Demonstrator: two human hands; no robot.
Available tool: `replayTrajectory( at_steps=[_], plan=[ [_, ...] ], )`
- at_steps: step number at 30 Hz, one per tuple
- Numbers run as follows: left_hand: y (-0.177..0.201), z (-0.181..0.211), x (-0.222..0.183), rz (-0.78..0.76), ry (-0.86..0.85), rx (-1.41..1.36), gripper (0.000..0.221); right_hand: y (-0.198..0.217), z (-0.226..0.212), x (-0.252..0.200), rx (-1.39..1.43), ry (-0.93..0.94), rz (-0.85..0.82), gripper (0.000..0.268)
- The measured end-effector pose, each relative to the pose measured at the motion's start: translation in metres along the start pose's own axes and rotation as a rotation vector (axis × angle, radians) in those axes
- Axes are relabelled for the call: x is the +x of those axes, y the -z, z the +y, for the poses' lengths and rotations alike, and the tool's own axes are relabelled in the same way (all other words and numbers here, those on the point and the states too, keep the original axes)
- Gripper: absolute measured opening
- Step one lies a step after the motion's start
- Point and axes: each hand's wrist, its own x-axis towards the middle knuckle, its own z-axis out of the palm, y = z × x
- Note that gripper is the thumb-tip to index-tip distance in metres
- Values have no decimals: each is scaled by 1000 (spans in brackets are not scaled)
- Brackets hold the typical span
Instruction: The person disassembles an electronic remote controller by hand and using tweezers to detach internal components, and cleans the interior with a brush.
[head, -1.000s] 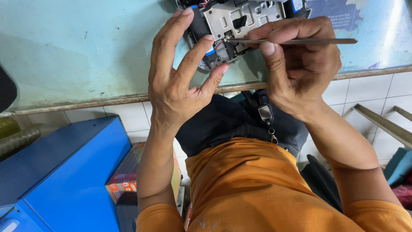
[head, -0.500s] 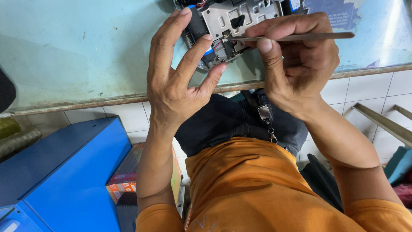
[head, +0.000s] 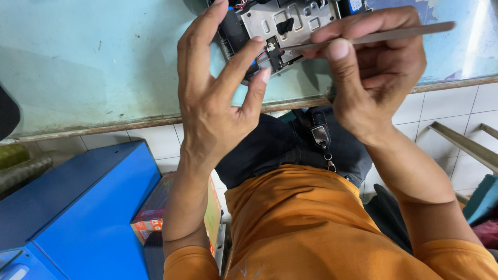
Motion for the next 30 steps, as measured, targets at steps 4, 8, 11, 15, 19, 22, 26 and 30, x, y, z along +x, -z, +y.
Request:
replayTrajectory(
  at_steps=[4, 8, 11, 15, 19, 22, 26, 30],
  plan=[
    [4, 19, 10, -51, 30, 100, 15, 6, 7, -5, 134, -36, 112, 19],
    [1, 25, 21, -58, 35, 189, 10, 9, 8, -9, 149, -8, 152, 17],
    [-2, 28, 29, -24, 22, 184, 8, 31, 7, -18, 53, 15, 225, 17],
    [-4, 31, 30, -36, 85, 169, 12, 122, 19, -40, -822, 28, 310, 16],
    [-3, 31, 27, -35, 88, 194, 15, 186, 41, -51, -1715, 45, 91, 21],
    [-1, 31, 22, -17, 75, 228, 13, 188, 40, -48, -1737, 27, 72, 19],
    [-2, 30, 17, -31, 86, 266, 12, 146, -4, -39, -1167, -27, 192, 18],
    [-1, 30, 20, -31, 111, 220, 14, 82, -56, -27, -447, -218, 117, 17]
  ],
)
